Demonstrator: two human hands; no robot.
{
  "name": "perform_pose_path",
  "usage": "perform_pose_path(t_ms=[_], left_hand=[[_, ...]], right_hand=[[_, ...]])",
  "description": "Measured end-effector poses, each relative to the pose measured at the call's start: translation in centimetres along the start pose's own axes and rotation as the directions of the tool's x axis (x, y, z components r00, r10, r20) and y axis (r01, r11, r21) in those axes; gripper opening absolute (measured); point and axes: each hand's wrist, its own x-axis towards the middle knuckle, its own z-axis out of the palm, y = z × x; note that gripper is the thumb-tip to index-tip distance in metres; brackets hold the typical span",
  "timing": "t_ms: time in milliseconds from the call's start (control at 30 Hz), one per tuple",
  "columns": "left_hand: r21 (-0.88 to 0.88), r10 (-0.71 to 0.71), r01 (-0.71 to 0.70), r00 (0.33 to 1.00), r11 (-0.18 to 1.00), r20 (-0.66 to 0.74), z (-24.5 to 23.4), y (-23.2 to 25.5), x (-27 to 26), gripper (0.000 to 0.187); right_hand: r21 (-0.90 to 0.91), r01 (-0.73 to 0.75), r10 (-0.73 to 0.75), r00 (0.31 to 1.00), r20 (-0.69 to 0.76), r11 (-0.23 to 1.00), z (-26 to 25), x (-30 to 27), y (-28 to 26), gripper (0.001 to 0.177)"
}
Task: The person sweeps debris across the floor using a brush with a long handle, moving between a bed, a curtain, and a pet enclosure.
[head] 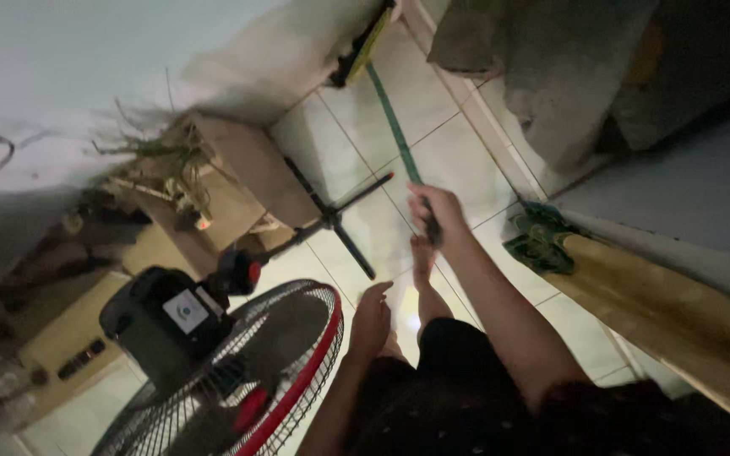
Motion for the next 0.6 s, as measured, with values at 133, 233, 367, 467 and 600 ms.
perform_pose_path(t_ms=[133,233,367,467,600], left_hand=[[-0.017,0.034,-0.034,0.999,0.999,-0.001,-0.6,0.8,-0.7,0.042],[0.034,0.063,-0.063,0.998,0.997,-0.005,-1.5,0.1,-1.6,0.04],[0.003,0.031,-0.031,0.999,1.0,0.015,-1.2,-1.5,-3.0,0.037],[0.082,-0.017,0.009,0.995,0.997,0.096,-1.3,-2.8,-3.5,0.042],[0.039,-0.029,0.023,0.989,0.999,0.146,-0.4,-4.0,-4.3,0.037]], right_hand=[[0.087,0.114,-0.111,0.993,-0.036,0.99,0.6,8.7,1.4,0.022],[0.126,0.15,-0.127,0.976,-0.174,0.981,0.7,8.5,3.3,0.017],[0.196,0.14,-0.114,0.983,-0.142,0.97,1.2,-0.1,5.1,0.02],[0.14,0.111,-0.074,0.965,-0.25,0.984,3.1,-7.1,6.1,0.014],[0.228,0.038,0.009,0.98,-0.201,0.973,2.4,-5.8,8.4,0.012]])
